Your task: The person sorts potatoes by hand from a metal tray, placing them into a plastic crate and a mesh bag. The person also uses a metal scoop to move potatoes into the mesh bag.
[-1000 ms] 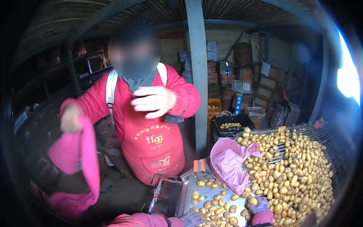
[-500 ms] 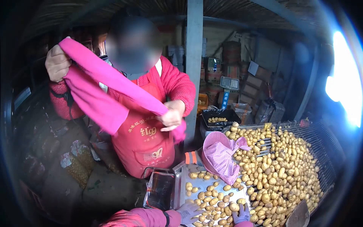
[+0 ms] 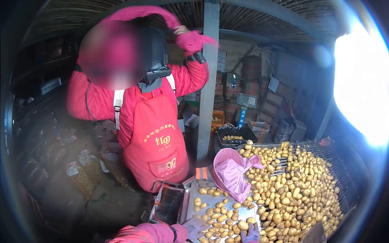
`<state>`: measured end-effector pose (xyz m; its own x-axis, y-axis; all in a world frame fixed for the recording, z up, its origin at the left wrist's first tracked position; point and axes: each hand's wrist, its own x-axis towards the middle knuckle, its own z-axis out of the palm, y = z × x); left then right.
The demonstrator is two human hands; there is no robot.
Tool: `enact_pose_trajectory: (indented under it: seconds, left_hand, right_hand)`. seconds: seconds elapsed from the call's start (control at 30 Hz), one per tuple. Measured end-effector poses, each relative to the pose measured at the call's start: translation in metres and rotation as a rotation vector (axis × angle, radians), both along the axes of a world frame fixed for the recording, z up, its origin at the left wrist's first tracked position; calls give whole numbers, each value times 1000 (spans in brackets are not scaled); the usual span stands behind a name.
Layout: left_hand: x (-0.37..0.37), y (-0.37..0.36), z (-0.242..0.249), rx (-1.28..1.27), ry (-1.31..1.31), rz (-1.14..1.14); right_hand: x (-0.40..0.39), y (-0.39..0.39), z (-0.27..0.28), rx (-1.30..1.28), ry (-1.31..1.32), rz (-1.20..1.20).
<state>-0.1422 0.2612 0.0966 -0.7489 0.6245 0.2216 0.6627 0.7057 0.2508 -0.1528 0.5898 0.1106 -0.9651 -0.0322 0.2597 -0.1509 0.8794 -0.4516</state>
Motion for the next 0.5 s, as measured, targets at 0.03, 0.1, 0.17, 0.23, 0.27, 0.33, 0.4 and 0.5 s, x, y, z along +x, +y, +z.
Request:
enact_pose_trajectory:
  seconds: [0.03, 0.1, 0.17, 0.23, 0.27, 0.33, 0.4, 0.5]
  left_hand:
    - [1, 0, -3, 39, 48, 15]
    - [1, 2, -6, 59, 36, 21]
    - [2, 3, 1, 79, 22, 22]
    - [3, 5, 12, 90, -68, 23]
    - [3, 5, 12, 88, -71, 28]
    - [2, 7, 7, 39, -89, 59]
    - [1, 7, -9, 40, -19, 65]
    - [3, 8, -14, -78, -40, 91]
  right_hand:
    - [1, 1, 2, -4, 1, 6]
    - [6, -1, 12, -44, -37, 16]
    - [6, -4, 12, -39, -60, -7]
    - [5, -3, 10, -31, -85, -29]
    - [4, -1, 8, -37, -50, -16]
    - [4, 4, 0, -44, -20, 0]
    - [0, 6, -10, -63, -11, -15]
    - [2, 4, -2, -57, -78, -33]
